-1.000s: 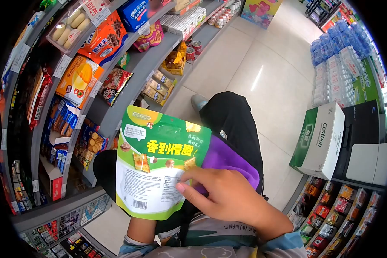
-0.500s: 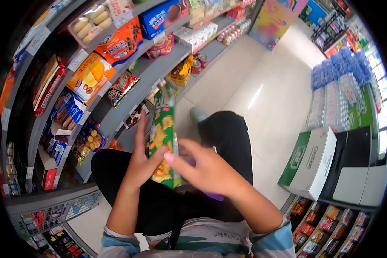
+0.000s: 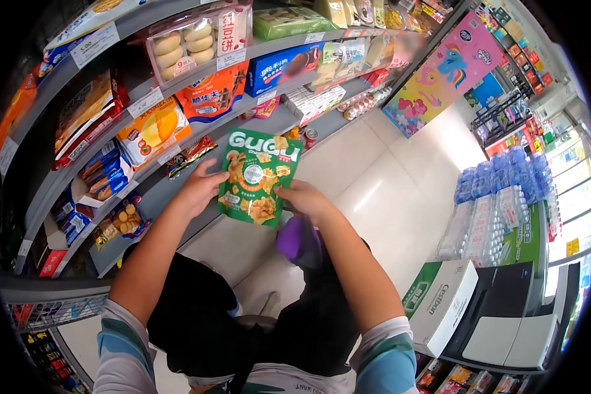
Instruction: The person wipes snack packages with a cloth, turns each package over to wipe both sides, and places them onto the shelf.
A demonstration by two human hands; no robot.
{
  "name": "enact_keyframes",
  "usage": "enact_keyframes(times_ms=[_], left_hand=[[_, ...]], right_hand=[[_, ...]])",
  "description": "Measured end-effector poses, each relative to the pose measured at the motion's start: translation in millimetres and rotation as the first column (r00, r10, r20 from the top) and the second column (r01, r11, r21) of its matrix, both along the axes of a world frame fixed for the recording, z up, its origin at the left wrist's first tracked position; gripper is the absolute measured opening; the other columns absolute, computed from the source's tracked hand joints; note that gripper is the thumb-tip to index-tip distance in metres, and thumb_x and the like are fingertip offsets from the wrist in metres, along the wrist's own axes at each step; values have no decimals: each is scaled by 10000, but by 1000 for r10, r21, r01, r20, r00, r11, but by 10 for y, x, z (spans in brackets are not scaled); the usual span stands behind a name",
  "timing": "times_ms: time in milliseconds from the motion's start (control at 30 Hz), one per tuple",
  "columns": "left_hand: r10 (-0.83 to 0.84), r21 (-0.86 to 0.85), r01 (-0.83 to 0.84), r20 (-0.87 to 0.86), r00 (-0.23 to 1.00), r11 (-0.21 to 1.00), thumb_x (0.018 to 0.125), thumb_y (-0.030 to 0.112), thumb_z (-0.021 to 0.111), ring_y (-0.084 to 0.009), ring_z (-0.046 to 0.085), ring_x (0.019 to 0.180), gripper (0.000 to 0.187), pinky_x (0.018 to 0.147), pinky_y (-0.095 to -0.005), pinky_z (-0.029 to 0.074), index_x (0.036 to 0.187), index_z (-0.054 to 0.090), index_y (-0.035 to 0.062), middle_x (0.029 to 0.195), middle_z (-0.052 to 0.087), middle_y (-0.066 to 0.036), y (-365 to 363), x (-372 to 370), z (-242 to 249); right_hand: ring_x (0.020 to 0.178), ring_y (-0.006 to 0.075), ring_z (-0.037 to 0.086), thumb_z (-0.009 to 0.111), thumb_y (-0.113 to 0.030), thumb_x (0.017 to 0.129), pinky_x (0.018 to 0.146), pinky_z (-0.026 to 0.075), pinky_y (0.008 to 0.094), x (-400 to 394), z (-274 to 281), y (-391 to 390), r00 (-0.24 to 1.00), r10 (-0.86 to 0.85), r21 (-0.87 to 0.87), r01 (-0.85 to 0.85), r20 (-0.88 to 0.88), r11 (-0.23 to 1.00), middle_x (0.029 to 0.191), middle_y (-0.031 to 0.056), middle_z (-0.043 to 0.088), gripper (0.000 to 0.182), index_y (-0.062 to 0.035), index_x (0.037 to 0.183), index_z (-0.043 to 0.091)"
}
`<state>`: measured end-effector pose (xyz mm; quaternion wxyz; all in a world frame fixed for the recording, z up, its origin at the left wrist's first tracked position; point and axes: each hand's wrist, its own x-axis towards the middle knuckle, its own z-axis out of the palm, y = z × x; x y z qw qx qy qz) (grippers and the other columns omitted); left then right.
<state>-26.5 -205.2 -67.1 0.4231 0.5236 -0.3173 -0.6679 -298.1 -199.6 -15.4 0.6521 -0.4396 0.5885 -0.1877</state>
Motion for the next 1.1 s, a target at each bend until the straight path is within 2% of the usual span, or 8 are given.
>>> enact_keyframes(times_ms=[200, 267, 400, 600, 800, 900, 967, 1100], left_hand=[[-161, -105, 160, -2, 987, 982, 963, 140, 658, -185, 617, 1119, 397, 950, -344, 482, 1325, 558, 8, 1241, 655, -122, -273, 100, -114], [-141, -84, 140, 2, 990, 987, 982, 152, 641, -132, 648, 1018, 272, 884, -314, 500, 1225, 629, 33, 1134, 703, -67, -346, 116, -135], [-116, -135, 109, -41, 992, 985, 983, 193, 651, -125, 656, 998, 262, 858, -307, 507, 1202, 640, 49, 1130, 706, -37, -459, 202, -169], [-33, -48, 30, -57, 998, 998, 974, 314, 671, -137, 622, 1111, 382, 971, -336, 469, 1278, 615, 91, 1208, 673, -24, -630, 322, -214], [-48, 120, 55, -61, 997, 991, 948, 395, 692, -173, 524, 1259, 504, 1045, -456, 403, 1370, 542, 164, 1377, 560, -20, -738, 396, -247], [-73, 131, 92, -147, 987, 987, 945, 419, 690, -191, 494, 1285, 525, 1054, -498, 379, 1383, 522, 184, 1406, 522, -12, -752, 367, -193], [-40, 136, 64, -169, 985, 989, 963, 425, 661, -148, 513, 1250, 485, 1049, -453, 388, 1360, 545, 170, 1325, 582, 16, -757, 333, -174], [-29, 155, 63, -208, 978, 986, 969, 409, 657, -153, 530, 1222, 399, 1055, -462, 387, 1291, 582, 186, 1302, 594, 19, -804, 326, -241]], right_hand=[[957, 119, 682, 643, -206, 990, 895, 530, 276, 45, -345, -437, 989, -34, 6, 33, 142, 999, 1116, 42, 731, 242, -30, 1146, 697], [926, 112, 679, 640, -207, 993, 863, 538, 276, 80, -396, -550, 989, -58, 17, 56, 133, 998, 1091, 43, 731, 245, -27, 1151, 693], [913, 115, 673, 628, -196, 999, 846, 539, 283, 209, -482, -699, 993, -76, -17, 78, 93, 997, 1058, 51, 726, 250, -7, 1153, 682], [918, 127, 658, 617, -185, 1000, 839, 520, 276, 492, -534, -737, 985, -167, -146, 172, 51, 974, 1059, 68, 713, 269, 38, 1145, 658], [875, 114, 640, 615, -179, 994, 815, 509, 271, 511, -535, -857, 980, -157, -283, 117, -122, 952, 999, 60, 710, 272, 51, 1133, 653], [897, 160, 672, 631, -210, 978, 828, 518, 296, 527, -475, -870, 960, -199, -349, 121, -195, 929, 1001, 102, 724, 306, 49, 1138, 651], [954, 269, 705, 647, -237, 950, 863, 531, 346, 549, -386, -841, 845, -260, -544, -43, -467, 838, 1049, 180, 726, 346, 43, 1153, 645], [1024, 366, 688, 653, -238, 923, 904, 529, 397, 524, -348, -868, 750, -353, -696, -195, -560, 690, 1102, 238, 702, 368, 35, 1169, 639]])
